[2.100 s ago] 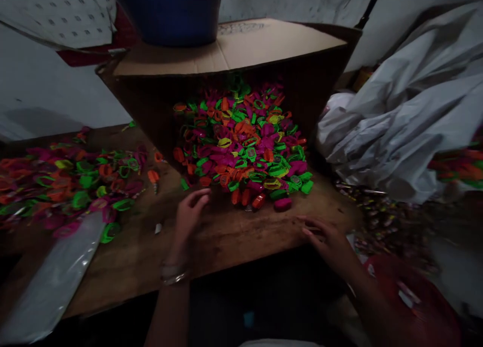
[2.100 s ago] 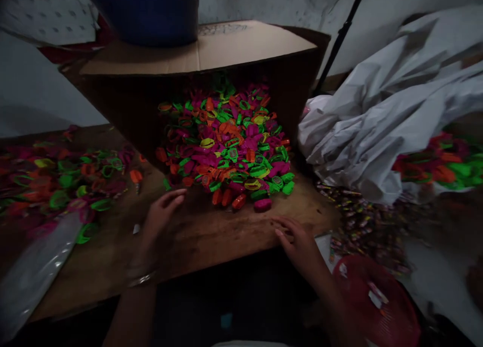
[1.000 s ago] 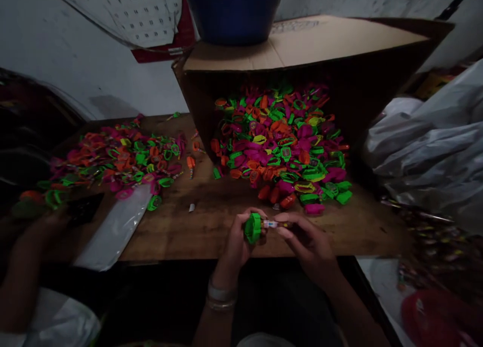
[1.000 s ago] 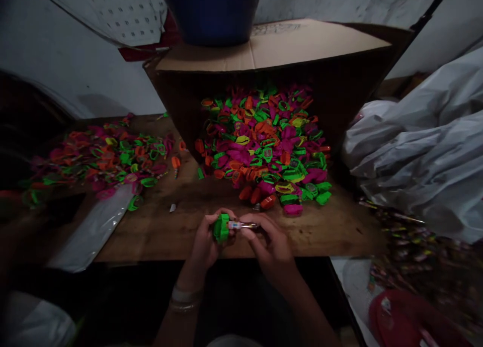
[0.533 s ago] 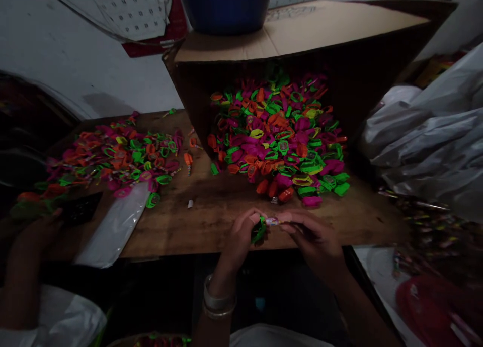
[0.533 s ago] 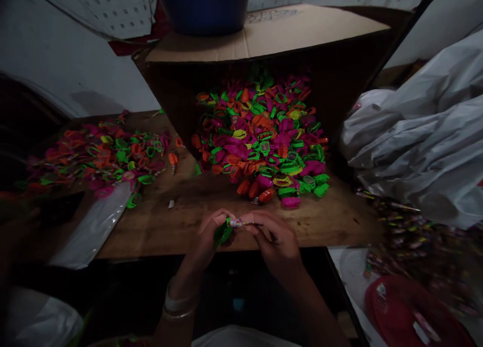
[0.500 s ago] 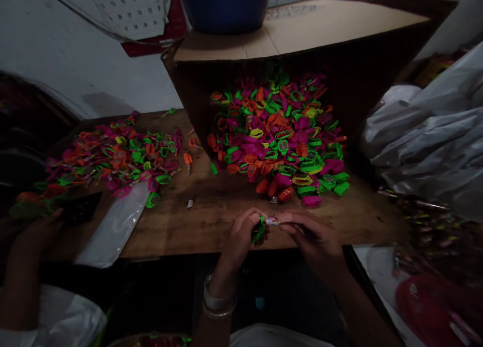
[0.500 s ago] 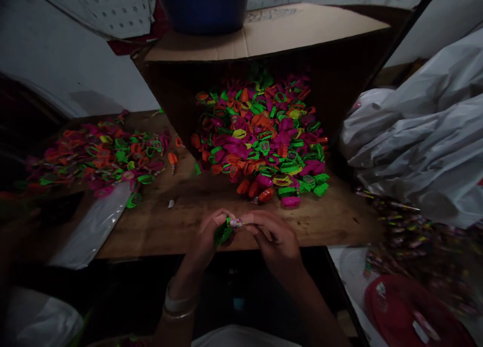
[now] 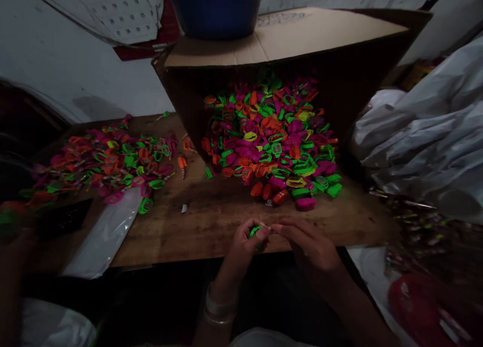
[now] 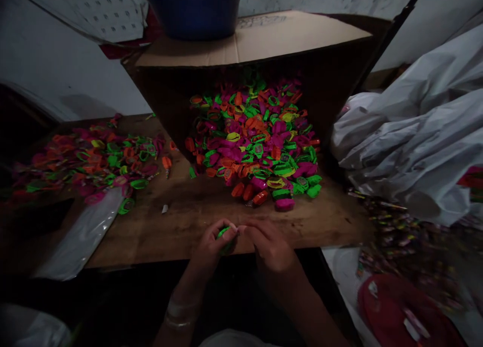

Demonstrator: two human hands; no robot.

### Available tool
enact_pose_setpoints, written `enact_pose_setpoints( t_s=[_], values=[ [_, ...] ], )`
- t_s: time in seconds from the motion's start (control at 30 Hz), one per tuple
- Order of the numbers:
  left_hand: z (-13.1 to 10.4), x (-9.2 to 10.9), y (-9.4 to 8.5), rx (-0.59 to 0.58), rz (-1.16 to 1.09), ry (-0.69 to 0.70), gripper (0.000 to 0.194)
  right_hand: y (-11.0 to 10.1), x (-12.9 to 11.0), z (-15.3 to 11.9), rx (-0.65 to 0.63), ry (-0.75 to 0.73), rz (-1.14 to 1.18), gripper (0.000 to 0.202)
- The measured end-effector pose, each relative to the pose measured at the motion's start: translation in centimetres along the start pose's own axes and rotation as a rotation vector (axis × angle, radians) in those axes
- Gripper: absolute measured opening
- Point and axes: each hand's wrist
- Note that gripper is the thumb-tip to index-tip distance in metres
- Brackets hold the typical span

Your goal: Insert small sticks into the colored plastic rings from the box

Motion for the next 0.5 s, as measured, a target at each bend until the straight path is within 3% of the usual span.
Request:
enact_pose_setpoints(
  t_s=[0.1,0.17,0.23,0.37,0.43,0.5],
  values=[
    [1.2,-0.4,-0.4,-0.032,-0.080,-0.144,0.037,-0.2,1.3,-0.8,-0.051,0.055,0.039,0.030],
    [1.6,1.5,-2.1,-0.014,-0.149,-0.145,0.036,-0.8,2.1,-1.5,-0.028,0.105,0.042,0.038],
    [1.7,5.0,-4.9,0.064,-0.245,0.019,0.035,-1.6,2.6,-2.4,0.009,0.187,0.029,0.043],
    [1.6,11.5,-10.9,0.206,-0.579,0.491,0.057,-3.1,3.4,-4.8,0.049,0.346,0.011,0.035],
    [2.5,12.5,-12.1,0.284,-0.689,0.536,0.053,-3.5,3.7,-5.8,0.036,0.388,-0.002,0.032],
    [4.5,12.1,-11.5,0.396,-0.429,0.460,0.041,-3.8,4.0,-6.4,0.020,0.408,-0.032,0.030]
  ],
)
Point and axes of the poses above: each hand's wrist, its own z-axis towards the middle knuckle, its own y-axis out of the palm, x = y × z, and after that the axes turned 13 degrees about -y, right-handed
